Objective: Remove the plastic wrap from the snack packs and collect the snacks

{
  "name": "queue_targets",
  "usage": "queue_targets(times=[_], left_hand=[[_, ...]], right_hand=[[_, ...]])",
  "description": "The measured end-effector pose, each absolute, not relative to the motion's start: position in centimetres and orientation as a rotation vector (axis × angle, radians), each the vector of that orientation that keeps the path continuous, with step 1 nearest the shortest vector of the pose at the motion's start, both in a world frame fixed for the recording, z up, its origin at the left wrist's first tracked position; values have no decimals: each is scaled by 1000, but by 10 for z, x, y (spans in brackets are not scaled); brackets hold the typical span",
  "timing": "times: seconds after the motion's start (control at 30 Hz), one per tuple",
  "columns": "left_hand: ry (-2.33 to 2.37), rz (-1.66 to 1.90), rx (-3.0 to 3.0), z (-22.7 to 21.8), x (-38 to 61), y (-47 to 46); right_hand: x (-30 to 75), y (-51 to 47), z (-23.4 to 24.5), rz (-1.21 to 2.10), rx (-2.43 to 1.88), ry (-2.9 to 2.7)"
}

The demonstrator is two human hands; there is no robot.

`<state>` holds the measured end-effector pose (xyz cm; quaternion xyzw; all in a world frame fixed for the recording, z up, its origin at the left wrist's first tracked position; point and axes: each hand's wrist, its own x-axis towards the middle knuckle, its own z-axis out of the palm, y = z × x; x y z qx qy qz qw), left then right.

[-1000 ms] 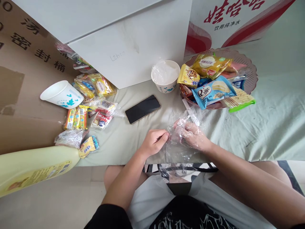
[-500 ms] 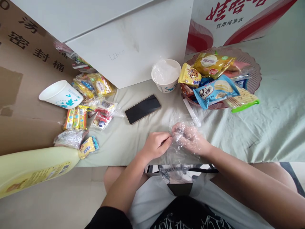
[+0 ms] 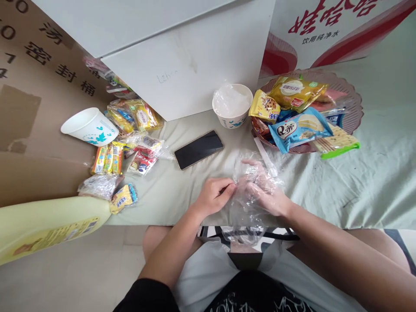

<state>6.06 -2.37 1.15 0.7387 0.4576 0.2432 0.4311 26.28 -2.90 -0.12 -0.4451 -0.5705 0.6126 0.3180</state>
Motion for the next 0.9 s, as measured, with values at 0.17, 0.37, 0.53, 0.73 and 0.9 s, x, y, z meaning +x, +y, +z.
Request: queue_targets(times=[0.17,0.37,0.53,0.73,0.9], left_hand=[[1180,683,1735,12,60,-28],[1205,737,1436,5,57,-28],[1344,950,1007,-7,57,-26],[1242,1025,958,-7,57,-25],[1152,1043,996,-3,55,-24]], right_hand=[[264,-23,1,1955,-1080,-1022],[269,-20,8,1947,-1018,-837],[265,-22,4,1929,-1020,-842],[255,-22,6,1846,-1122,-990],[255,-21,8,1804,-1172,-956]])
